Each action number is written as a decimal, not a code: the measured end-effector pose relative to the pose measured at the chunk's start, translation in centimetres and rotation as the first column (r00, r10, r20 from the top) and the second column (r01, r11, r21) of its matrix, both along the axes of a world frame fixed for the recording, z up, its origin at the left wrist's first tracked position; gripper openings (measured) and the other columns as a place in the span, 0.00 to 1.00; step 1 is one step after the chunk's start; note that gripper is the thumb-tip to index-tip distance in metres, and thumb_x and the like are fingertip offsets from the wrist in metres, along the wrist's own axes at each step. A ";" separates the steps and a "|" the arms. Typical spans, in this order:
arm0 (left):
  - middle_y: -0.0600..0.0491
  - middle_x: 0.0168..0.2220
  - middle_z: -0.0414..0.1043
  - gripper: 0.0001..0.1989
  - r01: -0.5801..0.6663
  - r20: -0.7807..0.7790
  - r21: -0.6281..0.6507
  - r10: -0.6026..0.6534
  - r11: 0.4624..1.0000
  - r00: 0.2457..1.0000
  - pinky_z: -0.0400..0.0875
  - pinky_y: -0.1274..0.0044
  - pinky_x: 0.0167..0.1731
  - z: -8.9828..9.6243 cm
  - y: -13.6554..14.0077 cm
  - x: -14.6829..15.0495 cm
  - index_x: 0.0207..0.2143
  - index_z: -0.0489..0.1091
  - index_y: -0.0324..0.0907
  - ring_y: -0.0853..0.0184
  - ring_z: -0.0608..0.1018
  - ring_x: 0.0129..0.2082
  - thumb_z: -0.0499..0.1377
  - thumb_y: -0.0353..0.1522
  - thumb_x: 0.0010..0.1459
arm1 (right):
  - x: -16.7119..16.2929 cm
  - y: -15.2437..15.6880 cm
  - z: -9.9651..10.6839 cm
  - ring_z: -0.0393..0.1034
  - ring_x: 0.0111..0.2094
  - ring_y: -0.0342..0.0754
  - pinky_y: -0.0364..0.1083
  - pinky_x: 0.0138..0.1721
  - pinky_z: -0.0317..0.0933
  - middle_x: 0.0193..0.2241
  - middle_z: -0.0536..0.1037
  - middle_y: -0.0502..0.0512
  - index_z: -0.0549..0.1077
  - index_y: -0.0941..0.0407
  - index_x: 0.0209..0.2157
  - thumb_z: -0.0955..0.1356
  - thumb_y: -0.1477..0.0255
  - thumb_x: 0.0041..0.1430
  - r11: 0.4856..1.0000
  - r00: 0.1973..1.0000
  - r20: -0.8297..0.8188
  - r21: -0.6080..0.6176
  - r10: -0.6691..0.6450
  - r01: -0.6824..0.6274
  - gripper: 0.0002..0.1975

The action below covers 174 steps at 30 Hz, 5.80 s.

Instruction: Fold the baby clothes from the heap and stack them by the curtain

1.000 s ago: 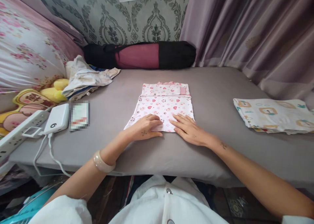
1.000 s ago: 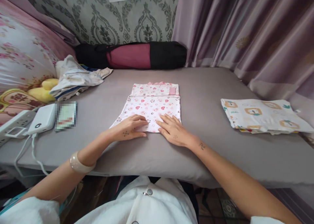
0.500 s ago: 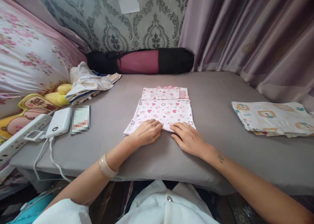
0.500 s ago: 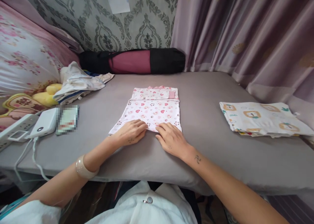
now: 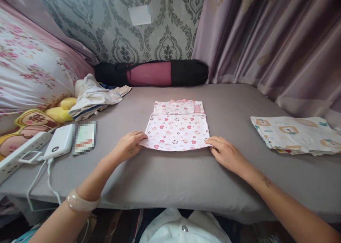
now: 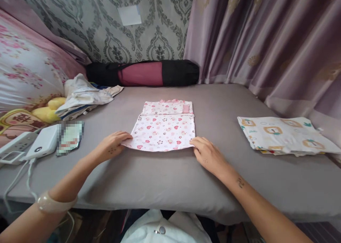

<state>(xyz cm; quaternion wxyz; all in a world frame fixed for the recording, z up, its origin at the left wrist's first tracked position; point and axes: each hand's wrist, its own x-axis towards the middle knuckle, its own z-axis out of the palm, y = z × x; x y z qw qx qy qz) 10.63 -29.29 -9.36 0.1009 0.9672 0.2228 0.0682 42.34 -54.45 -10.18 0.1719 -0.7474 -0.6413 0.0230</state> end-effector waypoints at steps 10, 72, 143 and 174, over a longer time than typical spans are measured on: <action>0.53 0.30 0.77 0.16 -0.239 0.281 -0.497 0.415 0.835 0.865 0.66 0.78 0.30 1.5 2.5 2.9 0.37 0.76 0.41 0.66 0.75 0.29 0.54 0.34 0.48 | 2.5 3.8 1.6 0.69 0.29 0.48 0.44 0.31 0.60 0.28 0.78 0.50 0.78 0.53 0.38 0.62 0.62 0.58 0.944 0.867 -0.377 -0.065 -0.324 0.325 0.16; 0.33 0.47 0.72 0.14 -0.693 0.161 -0.109 0.701 0.712 0.695 0.66 0.66 0.47 -3.1 11.9 16.9 0.47 0.63 0.35 0.51 0.74 0.51 0.46 0.32 0.64 | 8.8 19.7 -0.9 0.69 0.50 0.58 0.53 0.48 0.59 0.48 0.74 0.71 0.71 0.64 0.50 0.54 0.80 0.64 0.771 0.774 0.040 -0.064 -0.632 0.633 0.19; 0.41 0.68 0.51 0.30 -0.352 -0.046 0.086 0.357 0.932 0.933 0.49 0.59 0.64 -3.8 9.2 18.4 0.64 0.54 0.37 0.56 0.52 0.69 0.36 0.44 0.68 | 3.3 21.8 -3.5 0.41 0.68 0.51 0.56 0.67 0.33 0.68 0.52 0.59 0.55 0.64 0.66 0.52 0.67 0.68 0.952 0.952 0.077 -0.062 -0.296 0.301 0.29; 0.45 0.69 0.47 0.34 -0.451 -0.072 -0.076 0.446 0.889 0.892 0.43 0.58 0.66 -4.3 12.4 15.1 0.67 0.50 0.38 0.56 0.50 0.69 0.35 0.47 0.66 | 8.3 18.8 -3.5 0.44 0.68 0.55 0.59 0.66 0.39 0.68 0.50 0.65 0.50 0.66 0.67 0.48 0.64 0.68 0.887 0.899 0.086 -0.145 -0.430 0.438 0.31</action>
